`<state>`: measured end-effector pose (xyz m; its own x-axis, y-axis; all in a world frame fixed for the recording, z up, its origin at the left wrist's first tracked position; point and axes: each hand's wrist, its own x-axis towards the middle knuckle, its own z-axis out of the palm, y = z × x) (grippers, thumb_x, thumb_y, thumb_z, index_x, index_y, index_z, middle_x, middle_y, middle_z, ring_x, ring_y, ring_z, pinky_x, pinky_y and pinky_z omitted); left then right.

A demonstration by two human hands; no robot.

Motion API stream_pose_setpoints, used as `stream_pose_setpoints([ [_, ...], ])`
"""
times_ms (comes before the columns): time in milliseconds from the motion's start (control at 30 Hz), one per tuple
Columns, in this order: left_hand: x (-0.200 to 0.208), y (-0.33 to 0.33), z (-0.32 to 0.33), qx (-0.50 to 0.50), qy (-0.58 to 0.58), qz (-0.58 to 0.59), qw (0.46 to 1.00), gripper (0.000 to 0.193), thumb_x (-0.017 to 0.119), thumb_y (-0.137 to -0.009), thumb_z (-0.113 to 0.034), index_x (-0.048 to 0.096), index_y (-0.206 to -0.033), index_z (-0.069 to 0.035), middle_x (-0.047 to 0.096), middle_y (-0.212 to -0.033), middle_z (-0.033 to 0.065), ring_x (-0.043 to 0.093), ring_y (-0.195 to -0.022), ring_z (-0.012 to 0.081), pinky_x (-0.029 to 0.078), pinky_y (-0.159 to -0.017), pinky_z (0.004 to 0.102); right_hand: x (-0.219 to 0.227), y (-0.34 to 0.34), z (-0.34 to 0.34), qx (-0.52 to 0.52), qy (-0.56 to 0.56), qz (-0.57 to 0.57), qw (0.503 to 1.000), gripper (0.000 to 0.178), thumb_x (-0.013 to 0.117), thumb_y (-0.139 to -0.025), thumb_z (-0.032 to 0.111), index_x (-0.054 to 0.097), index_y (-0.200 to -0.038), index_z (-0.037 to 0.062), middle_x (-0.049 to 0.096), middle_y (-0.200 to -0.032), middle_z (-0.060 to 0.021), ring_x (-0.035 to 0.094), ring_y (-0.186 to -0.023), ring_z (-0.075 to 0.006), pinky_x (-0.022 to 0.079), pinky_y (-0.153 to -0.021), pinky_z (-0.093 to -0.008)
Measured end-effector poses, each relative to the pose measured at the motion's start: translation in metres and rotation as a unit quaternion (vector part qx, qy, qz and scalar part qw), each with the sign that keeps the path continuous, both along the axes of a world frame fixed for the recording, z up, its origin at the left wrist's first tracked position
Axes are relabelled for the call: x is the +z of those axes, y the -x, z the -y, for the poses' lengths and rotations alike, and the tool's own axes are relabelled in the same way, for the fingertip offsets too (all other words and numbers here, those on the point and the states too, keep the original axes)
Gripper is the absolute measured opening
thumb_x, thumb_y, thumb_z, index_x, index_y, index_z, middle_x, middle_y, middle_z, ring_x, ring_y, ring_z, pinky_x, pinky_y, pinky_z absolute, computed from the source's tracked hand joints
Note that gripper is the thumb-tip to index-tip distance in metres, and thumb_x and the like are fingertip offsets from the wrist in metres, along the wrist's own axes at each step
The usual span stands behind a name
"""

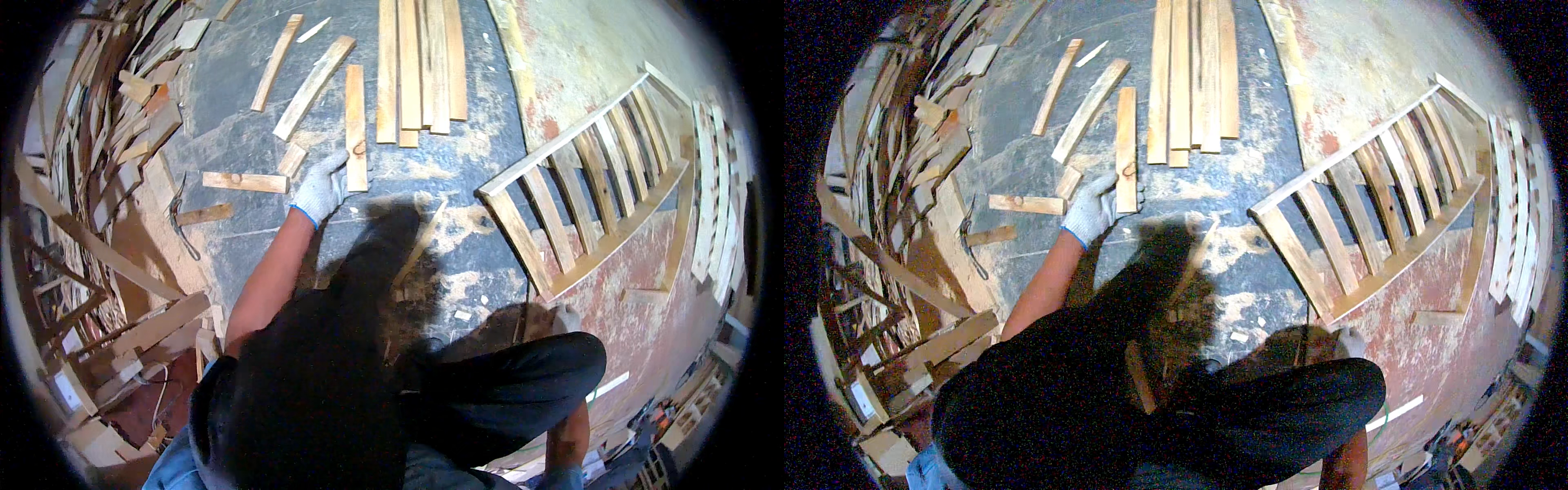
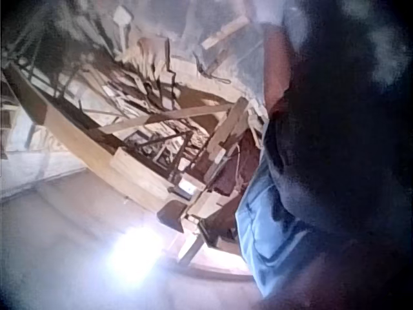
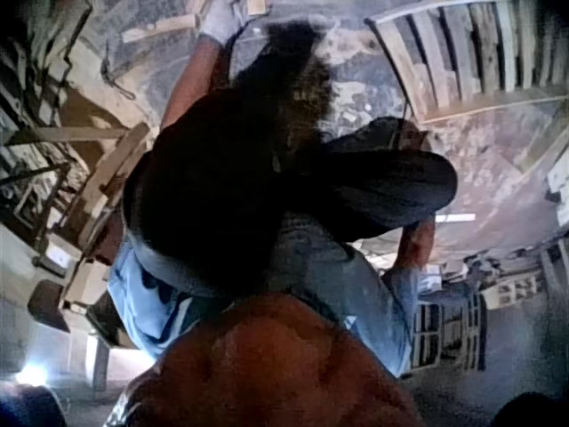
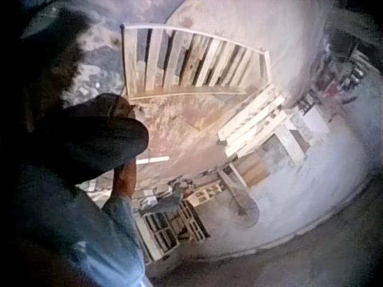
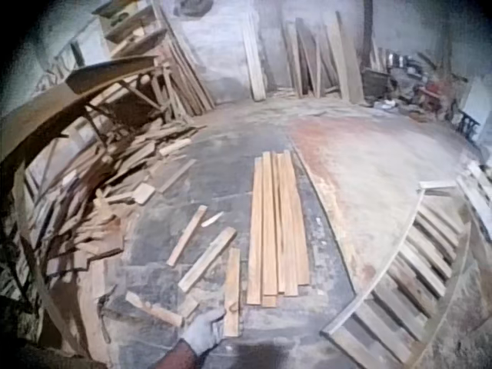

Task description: The person assembles a wooden frame by placing thin wooden slats between two side rails and securing them with a pneumatic nail gun. The person repeatedly picks up slats, positions them, and drives nails into the wood while sitting on the floor.

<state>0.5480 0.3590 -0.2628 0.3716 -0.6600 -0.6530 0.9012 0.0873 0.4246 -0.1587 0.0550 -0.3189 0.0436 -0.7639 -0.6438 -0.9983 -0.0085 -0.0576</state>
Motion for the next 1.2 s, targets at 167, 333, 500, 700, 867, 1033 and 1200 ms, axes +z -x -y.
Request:
stream_pose_setpoints([
  [167,0.003,0.004,0.006,-0.023,-0.044,0.078,0.996,0.032,0.059,-0.102,-0.020,0.063,-0.127,0.001,0.069,-0.123,0.0130,0.066,-0.112,0.0219,0.052,-0.101,0.0373,0.012,-0.012,-0.016,-0.088,0.000,0.130,0.988,0.042,0.057,-0.097,0.038,0.074,-0.090,0.0005,0.074,-0.084,-0.0197,0.070,-0.079,-0.0308,0.053,-0.074,-0.0438],
  [333,0.000,0.009,0.009,-0.098,-0.148,0.270,0.946,0.027,0.065,-0.097,-0.017,0.067,-0.112,0.005,0.071,-0.105,0.0120,0.065,-0.098,0.0196,0.051,-0.090,0.0337,-0.002,-0.004,-0.010,-0.048,0.029,0.138,0.989,0.042,0.056,-0.099,0.036,0.071,-0.086,-0.0013,0.069,-0.075,-0.0190,0.066,-0.070,-0.0299,0.049,-0.068,-0.0435],
  [500,-0.017,0.008,0.008,-0.089,-0.158,0.266,0.947,0.027,0.066,-0.096,-0.019,0.067,-0.111,0.004,0.070,-0.106,0.0109,0.063,-0.098,0.0181,0.049,-0.091,0.0329,-0.014,0.009,-0.002,-0.026,0.031,0.098,0.994,0.040,0.054,-0.100,0.032,0.070,-0.088,-0.0027,0.068,-0.076,-0.0205,0.065,-0.072,-0.0298,0.049,-0.067,-0.0433],
  [700,-0.008,0.006,0.000,-0.103,-0.197,0.296,0.929,0.042,0.063,-0.097,-0.028,0.065,-0.125,0.004,0.067,-0.122,0.0148,0.060,-0.113,0.0221,0.046,-0.102,0.0360,0.017,-0.022,-0.012,-0.067,0.000,0.100,0.993,0.039,0.055,-0.100,0.034,0.072,-0.095,-0.0006,0.071,-0.087,-0.0231,0.067,-0.083,-0.0352,0.051,-0.077,-0.0469],
  [867,-0.001,0.011,0.000,-0.093,-0.155,0.220,0.959,0.042,0.065,-0.097,-0.030,0.063,-0.130,-0.003,0.067,-0.125,0.0098,0.062,-0.113,0.0250,0.043,-0.110,0.0398,0.051,-0.056,-0.028,-0.016,0.037,0.040,0.998,0.038,0.055,-0.098,0.036,0.071,-0.098,0.0018,0.071,-0.095,-0.0257,0.068,-0.090,-0.0421,0.052,-0.082,-0.0511],
  [1033,-0.006,0.013,0.015,-0.016,-0.182,0.227,0.957,0.045,0.066,-0.097,-0.017,0.059,-0.136,0.003,0.066,-0.129,0.0111,0.060,-0.121,0.0245,0.046,-0.107,0.0364,0.084,-0.085,-0.030,-0.041,0.017,-0.003,0.999,0.047,0.048,-0.096,0.044,0.071,-0.107,0.0033,0.069,-0.112,-0.0280,0.065,-0.107,-0.0472,0.050,-0.094,-0.0535],
  [1200,-0.024,0.009,0.001,-0.033,-0.142,0.219,0.965,0.044,0.065,-0.096,-0.014,0.059,-0.136,0.004,0.065,-0.131,0.0117,0.060,-0.123,0.0243,0.045,-0.109,0.0379,0.094,-0.095,-0.033,-0.025,0.010,-0.014,1.000,0.052,0.041,-0.097,0.044,0.071,-0.109,0.0033,0.069,-0.115,-0.0294,0.064,-0.111,-0.0485,0.049,-0.099,-0.0539],
])
